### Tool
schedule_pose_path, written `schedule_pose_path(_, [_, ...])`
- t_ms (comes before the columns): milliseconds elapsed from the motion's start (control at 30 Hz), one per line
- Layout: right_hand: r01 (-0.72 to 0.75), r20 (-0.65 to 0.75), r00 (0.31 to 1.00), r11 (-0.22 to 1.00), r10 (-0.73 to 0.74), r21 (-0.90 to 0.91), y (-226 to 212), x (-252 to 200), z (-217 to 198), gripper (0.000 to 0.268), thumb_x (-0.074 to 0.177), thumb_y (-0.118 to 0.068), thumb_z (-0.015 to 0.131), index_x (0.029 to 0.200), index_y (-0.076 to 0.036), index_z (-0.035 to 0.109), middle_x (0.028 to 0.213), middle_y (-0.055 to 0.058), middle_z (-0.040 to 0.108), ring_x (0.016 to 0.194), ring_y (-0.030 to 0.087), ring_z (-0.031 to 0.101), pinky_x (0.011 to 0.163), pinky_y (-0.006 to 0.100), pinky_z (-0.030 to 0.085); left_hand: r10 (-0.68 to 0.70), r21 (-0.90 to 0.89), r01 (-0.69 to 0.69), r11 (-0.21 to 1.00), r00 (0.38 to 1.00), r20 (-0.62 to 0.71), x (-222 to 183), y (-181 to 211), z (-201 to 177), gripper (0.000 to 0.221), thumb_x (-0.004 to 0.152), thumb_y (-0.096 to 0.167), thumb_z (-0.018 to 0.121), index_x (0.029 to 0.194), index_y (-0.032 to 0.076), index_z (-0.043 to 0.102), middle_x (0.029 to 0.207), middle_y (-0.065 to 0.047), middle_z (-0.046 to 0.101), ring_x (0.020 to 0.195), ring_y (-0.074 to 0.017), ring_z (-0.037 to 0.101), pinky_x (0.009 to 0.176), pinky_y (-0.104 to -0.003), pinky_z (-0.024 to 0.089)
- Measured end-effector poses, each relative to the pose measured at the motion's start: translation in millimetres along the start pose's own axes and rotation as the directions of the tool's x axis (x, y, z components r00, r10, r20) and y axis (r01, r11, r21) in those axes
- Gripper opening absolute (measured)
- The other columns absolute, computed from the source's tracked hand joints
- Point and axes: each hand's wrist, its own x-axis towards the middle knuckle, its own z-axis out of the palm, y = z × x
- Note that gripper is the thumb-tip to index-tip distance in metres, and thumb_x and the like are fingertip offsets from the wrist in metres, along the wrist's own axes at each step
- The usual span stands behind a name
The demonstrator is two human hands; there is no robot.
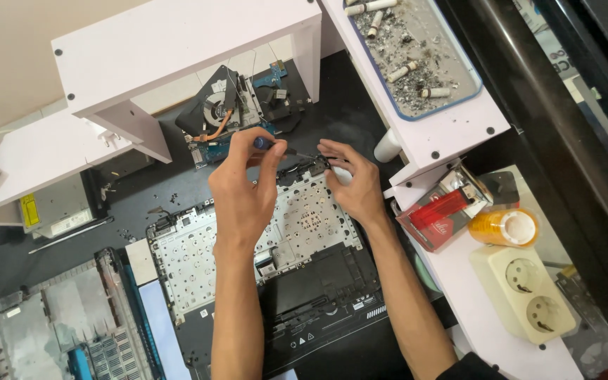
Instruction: Repairing a laptop by disassembling components and manipulating internal cables on a workbench.
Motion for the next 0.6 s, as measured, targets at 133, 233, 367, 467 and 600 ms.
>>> schedule_pose_path(133, [-0.039,-0.012,0.999,0.999,0.039,-0.001,-1.6,0.5,-0.2,0.055,0.083,0.012,0.063,0.137,-0.001,0.061,0.13,0.015,0.072,0.122,0.022,0.07,0.104,0.033,0.056,-0.016,0.01,0.016,1.0,0.999,0.034,0.4,2.4,3.4,0.015,0.102,0.006,0.071,0.11,0.002,0.059,0.091,-0.009,0.075,0.086,-0.0176,0.079,0.072,-0.028,0.06])
schedule_pose_path(233, [-0.05,-0.016,0.999,0.998,0.05,0.023,-1.2,0.2,-1.0,0.055,0.083,0.011,0.065,0.136,-0.001,0.06,0.129,0.015,0.071,0.121,0.022,0.069,0.104,0.033,0.057,-0.042,0.023,0.041,0.999,0.998,0.043,-0.2,3.3,5.1,0.015,0.102,0.007,0.071,0.11,0.002,0.059,0.09,-0.009,0.075,0.086,-0.0175,0.079,0.07,-0.029,0.059])
schedule_pose_path(367, [-0.044,-0.014,0.999,0.999,0.044,0.032,1.5,0.2,-1.2,0.054,0.083,0.011,0.065,0.136,-0.001,0.06,0.129,0.015,0.071,0.121,0.022,0.07,0.104,0.033,0.057,-0.051,0.019,0.05,0.999,0.997,0.055,-0.5,3.0,6.2,0.015,0.102,0.007,0.071,0.111,0.003,0.059,0.091,-0.009,0.075,0.085,-0.0177,0.079,0.071,-0.029,0.059])
schedule_pose_path(467, [-0.042,-0.01,0.999,0.998,0.043,0.039,3.2,0.4,-2.0,0.054,0.084,0.011,0.064,0.136,-0.001,0.06,0.129,0.014,0.071,0.121,0.022,0.07,0.104,0.033,0.057,-0.039,0.033,0.037,0.999,0.998,0.053,-0.8,3.8,7.3,0.016,0.102,0.008,0.071,0.111,0.003,0.059,0.091,-0.009,0.075,0.085,-0.0181,0.079,0.072,-0.03,0.059])
schedule_pose_path(600, [-0.044,-0.005,0.999,0.999,0.045,0.031,2.0,-0.5,-1.9,0.054,0.084,0.011,0.064,0.136,-0.002,0.06,0.129,0.014,0.071,0.121,0.022,0.07,0.104,0.033,0.057,-0.036,0.04,0.033,0.999,0.997,0.063,-1.9,5.7,8.6,0.016,0.102,0.007,0.072,0.112,0.004,0.06,0.092,-0.009,0.074,0.084,-0.0191,0.078,0.073,-0.031,0.06])
